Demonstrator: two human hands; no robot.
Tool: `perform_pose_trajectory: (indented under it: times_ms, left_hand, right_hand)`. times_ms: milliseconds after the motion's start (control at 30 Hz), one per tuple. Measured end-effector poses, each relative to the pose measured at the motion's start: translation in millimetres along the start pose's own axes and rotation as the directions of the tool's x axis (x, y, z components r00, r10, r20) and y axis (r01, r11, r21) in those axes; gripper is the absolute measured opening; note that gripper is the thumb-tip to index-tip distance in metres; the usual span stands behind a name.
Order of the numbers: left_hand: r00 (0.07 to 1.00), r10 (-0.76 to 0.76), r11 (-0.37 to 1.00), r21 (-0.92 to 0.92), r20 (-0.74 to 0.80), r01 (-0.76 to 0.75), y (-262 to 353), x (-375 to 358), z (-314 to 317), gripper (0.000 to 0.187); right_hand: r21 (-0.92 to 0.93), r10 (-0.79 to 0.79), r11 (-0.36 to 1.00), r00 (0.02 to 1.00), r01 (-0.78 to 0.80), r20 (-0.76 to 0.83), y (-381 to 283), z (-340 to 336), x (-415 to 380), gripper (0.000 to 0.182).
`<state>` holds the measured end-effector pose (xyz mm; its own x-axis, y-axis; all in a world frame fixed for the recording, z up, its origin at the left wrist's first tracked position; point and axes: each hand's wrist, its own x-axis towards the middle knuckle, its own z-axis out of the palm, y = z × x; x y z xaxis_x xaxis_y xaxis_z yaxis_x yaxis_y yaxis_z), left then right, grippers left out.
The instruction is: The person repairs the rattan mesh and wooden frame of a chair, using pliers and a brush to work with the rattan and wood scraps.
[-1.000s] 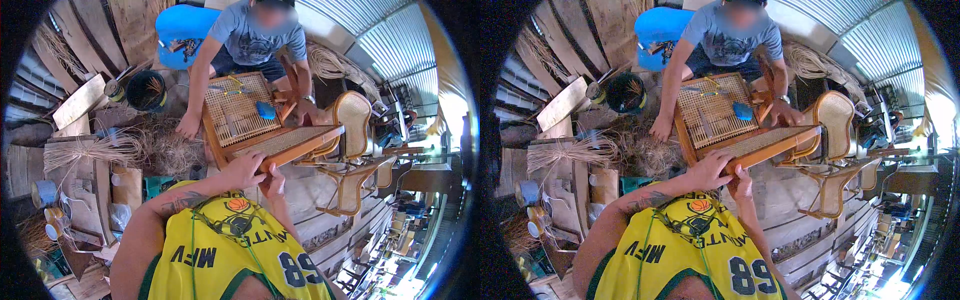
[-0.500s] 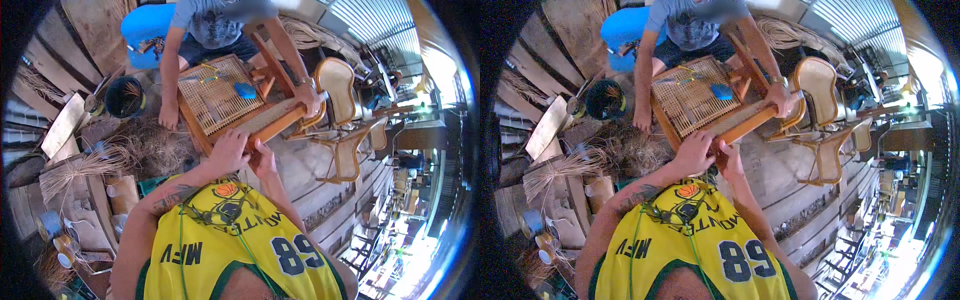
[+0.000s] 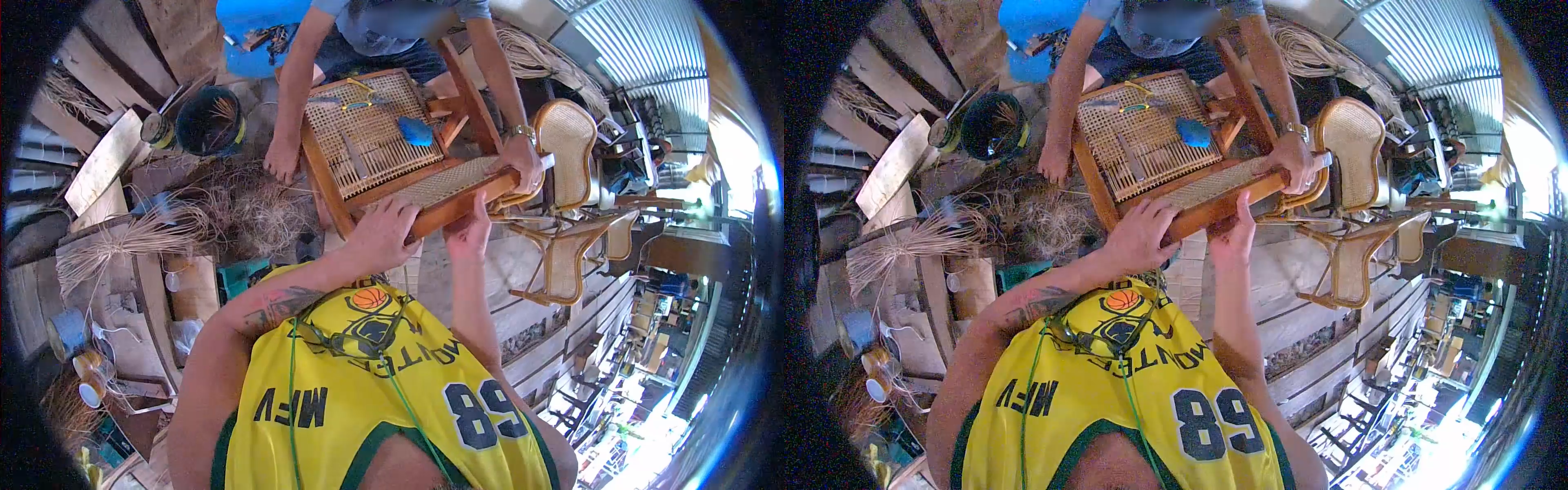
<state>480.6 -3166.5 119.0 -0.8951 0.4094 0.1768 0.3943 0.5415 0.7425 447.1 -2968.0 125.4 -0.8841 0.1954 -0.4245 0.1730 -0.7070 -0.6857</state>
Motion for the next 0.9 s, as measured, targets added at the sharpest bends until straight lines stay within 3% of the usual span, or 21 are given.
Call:
perform_pose_trajectory:
  times_ms: [67,167,333,400,500,600,733,900]
  left_hand:
    - [0.995,-0.062,0.998,-0.014,0.077,0.063,2.8,-0.7,-3.8,0.062]
    - [1.0,-0.025,0.999,-0.038,0.019,0.025,0.1,-2.4,0.4,0.061]
    - [0.996,-0.054,0.998,-0.031,0.071,0.056,-0.6,-1.8,1.4,0.062]
    - [0.995,-0.067,0.997,-0.044,0.072,0.07,1.7,-3.6,2.1,0.062]
    - [0.996,-0.064,0.996,-0.05,0.068,0.067,0.3,-3.4,2.9,0.062]
    - [0.999,-0.041,0.997,-0.061,0.027,0.042,-1.7,-5.3,5.1,0.061]
    - [0.997,-0.07,0.996,-0.057,0.033,0.072,-0.6,-4.0,2.0,0.062]
    - [0.998,-0.062,0.995,-0.077,0.026,0.064,-1.0,-5.2,6.7,0.063]
  right_hand:
    - [-0.022,0.012,1.0,1.0,-0.012,-0.012,-1.1,0.3,1.5,0.049]
    - [-0.045,0.044,0.998,0.999,-0.044,-0.012,-4.7,-6.7,1.2,0.046]
    - [-0.045,0.121,0.991,0.99,-0.124,-0.068,1.2,2.7,-7.7,0.045]
    - [0.003,0.219,0.976,0.972,-0.219,-0.083,7.0,4.7,-20.7,0.046]
    - [-0.1,0.154,0.981,0.982,-0.165,-0.108,3.2,6.1,-19.4,0.046]
    - [-0.07,0.098,0.991,0.974,-0.114,-0.203,-13.3,3.2,2.0,0.046]
    - [-0.045,0.061,0.997,0.989,-0.068,-0.136,-11.7,9.5,1.5,0.046]
    - [-0.019,0.225,0.974,0.972,-0.226,-0.073,9.8,11.8,-29.8,0.042]
